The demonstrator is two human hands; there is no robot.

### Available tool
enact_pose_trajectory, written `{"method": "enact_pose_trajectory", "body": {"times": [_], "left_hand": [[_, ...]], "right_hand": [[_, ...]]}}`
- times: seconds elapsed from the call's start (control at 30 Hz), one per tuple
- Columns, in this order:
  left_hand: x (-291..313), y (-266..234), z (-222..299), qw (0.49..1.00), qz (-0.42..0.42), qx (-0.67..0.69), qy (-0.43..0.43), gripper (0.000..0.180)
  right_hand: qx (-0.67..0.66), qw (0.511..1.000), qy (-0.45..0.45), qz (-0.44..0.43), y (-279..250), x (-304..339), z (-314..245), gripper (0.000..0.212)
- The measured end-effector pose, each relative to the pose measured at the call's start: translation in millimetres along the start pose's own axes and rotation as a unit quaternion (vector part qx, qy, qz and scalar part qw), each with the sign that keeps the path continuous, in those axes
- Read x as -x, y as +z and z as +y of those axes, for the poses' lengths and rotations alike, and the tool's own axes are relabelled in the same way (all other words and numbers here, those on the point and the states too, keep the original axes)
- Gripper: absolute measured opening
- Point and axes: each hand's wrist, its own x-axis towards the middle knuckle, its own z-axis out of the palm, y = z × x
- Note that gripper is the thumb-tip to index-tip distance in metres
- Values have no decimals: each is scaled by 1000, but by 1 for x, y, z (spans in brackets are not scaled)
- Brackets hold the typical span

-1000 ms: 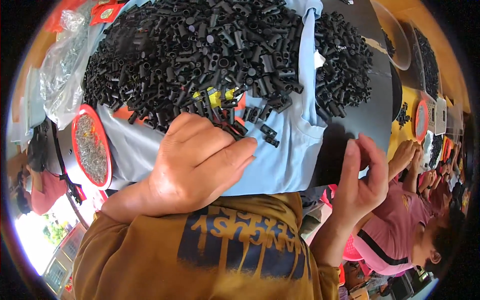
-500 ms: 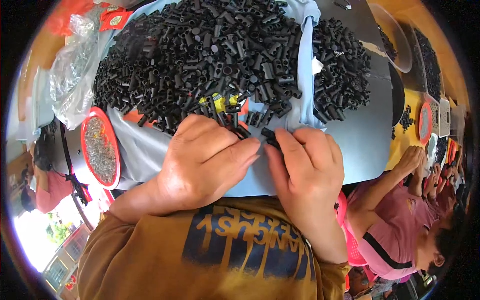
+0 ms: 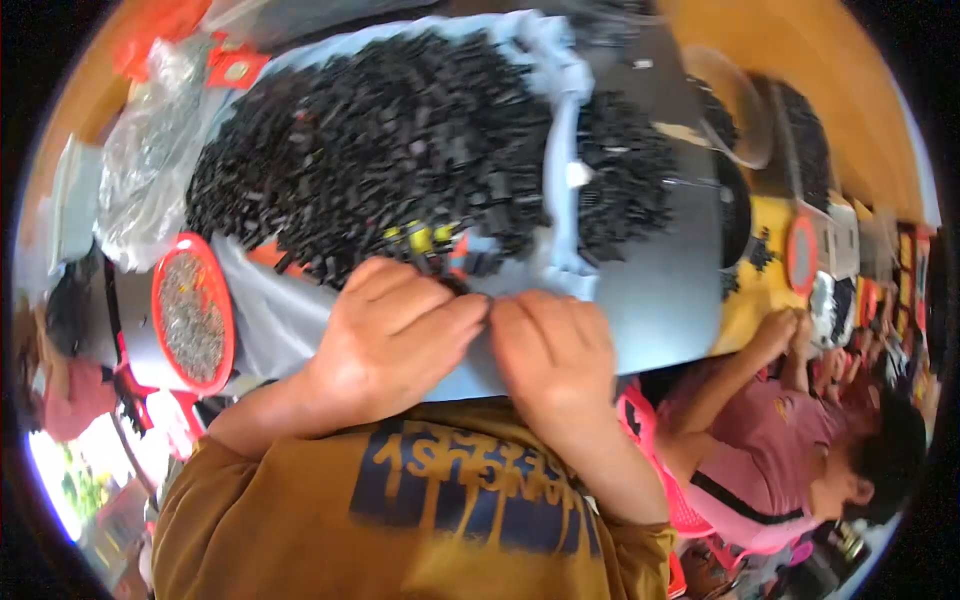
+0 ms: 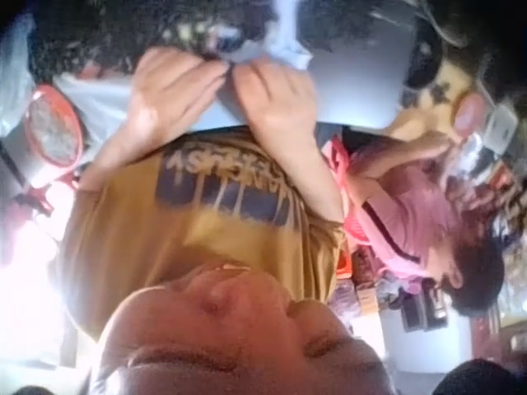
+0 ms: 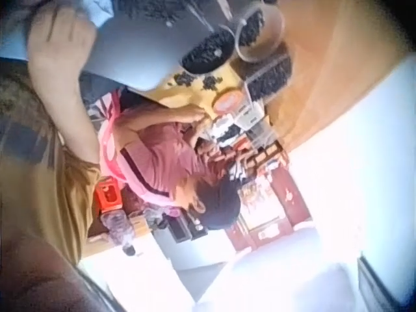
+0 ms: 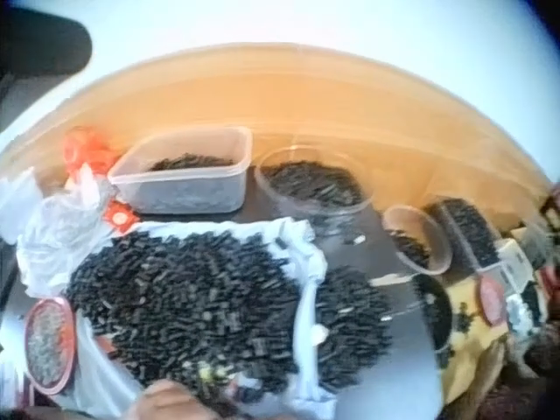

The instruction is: The person assembles plastic cord locks by hand, picking up small metal springs from a plate and plastic components from the table, then fitting the springs and inner buttons into the cord lock housings.

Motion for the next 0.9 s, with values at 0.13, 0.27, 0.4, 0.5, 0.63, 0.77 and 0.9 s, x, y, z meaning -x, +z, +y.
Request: {"method": "enact_pose_trajectory", "body": {"times": [0.13, 0.27, 0.4, 0.5, 0.63, 0.77, 0.9], "left_hand": [[-3, -8, 10, 1000, 14, 13, -11, 30], [-2, -12, 14, 997, -4, 68, -32, 34], [0, -8, 13, 992, -11, 124, -15, 25], [1, -11, 18, 990, 0, 136, -26, 21], [-2, -7, 23, 990, -1, 143, -8, 21], [-3, -6, 36, 991, -5, 132, 7, 20], [-8, 1, 50, 992, -17, 124, 3, 18]], "right_hand": [[-113, 989, 46, 86, -4, 2, -10, 21], [-394, 888, 237, 22, -13, 10, -17, 13], [-646, 699, 304, -31, -12, 18, -12, 7], [-711, 636, 296, -47, -11, 18, -9, 7], [-739, 596, 307, -59, -17, 26, -9, 8], [-744, 584, 314, -81, -29, 32, -12, 10], [-751, 589, 286, -84, -24, 47, -1, 11]]}}
